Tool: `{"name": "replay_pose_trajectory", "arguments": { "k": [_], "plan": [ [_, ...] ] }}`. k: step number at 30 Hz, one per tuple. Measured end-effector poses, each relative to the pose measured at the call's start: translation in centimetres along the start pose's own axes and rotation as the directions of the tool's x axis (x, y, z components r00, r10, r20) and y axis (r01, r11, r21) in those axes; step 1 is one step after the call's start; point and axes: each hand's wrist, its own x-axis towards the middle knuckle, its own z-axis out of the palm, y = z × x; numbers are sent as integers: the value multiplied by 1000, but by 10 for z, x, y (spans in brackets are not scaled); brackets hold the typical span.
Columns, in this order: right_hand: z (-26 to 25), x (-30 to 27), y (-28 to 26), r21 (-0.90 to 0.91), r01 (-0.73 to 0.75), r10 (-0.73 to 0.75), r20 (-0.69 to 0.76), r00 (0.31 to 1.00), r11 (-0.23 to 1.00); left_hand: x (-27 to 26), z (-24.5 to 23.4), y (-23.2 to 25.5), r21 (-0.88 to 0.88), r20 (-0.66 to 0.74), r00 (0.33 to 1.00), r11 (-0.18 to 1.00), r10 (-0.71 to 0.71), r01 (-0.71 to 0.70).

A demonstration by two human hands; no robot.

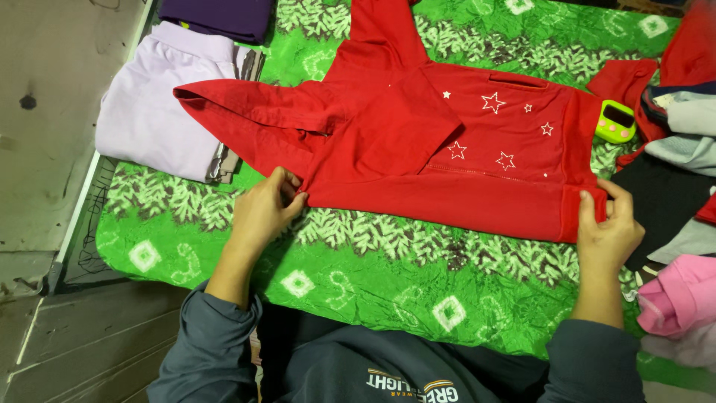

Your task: The person folds a red hoodie on a green patterned surface, then folds a light gray garment. The person smooths and aligns each item before folding it into a compact rectangle and placing it aside.

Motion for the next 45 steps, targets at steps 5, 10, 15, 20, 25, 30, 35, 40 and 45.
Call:
{"name": "replay_pose_trajectory", "arguments": {
  "k": [5, 10, 15, 20, 25, 30, 35, 40, 45],
  "plan": [
    [2, 1, 0, -104, 26, -18, 83, 996, 994, 4, -12, 18, 143, -72, 979, 973, 192, -180],
    [-7, 2, -16, -153, 137, -136, 23, 991, 979, 20, -2, 51, 108, -137, 902, 911, 409, -397],
    [0, -1, -35, -217, 301, -294, 65, 953, 929, 54, 60, 81, 8, -111, 845, 850, 524, -526],
    [15, 2, -42, -155, 256, -166, 437, 884, 954, 70, 104, 70, 239, -41, 840, 822, 541, -518],
    [3, 30, -58, -184, 290, -179, 459, 870, 939, 69, 111, 62, 250, -25, 848, 825, 529, -507],
    [21, 71, -103, 35, 115, -120, 364, 924, 993, 70, 108, 65, 226, -37, 851, 834, 523, -503],
    [120, 98, -154, -16, 122, -91, 570, 816, 992, 69, 106, 67, 190, -55, 854, 845, 518, -500],
    [161, 113, -190, 713, -333, -29, 443, 896, 617, 69, 104, 67, 182, -61, 850, 843, 523, -506],
    [143, 103, -227, 785, 278, -374, -63, 925, 554, 68, 106, 69, 217, -56, 868, 854, 494, -472]
  ]
}}
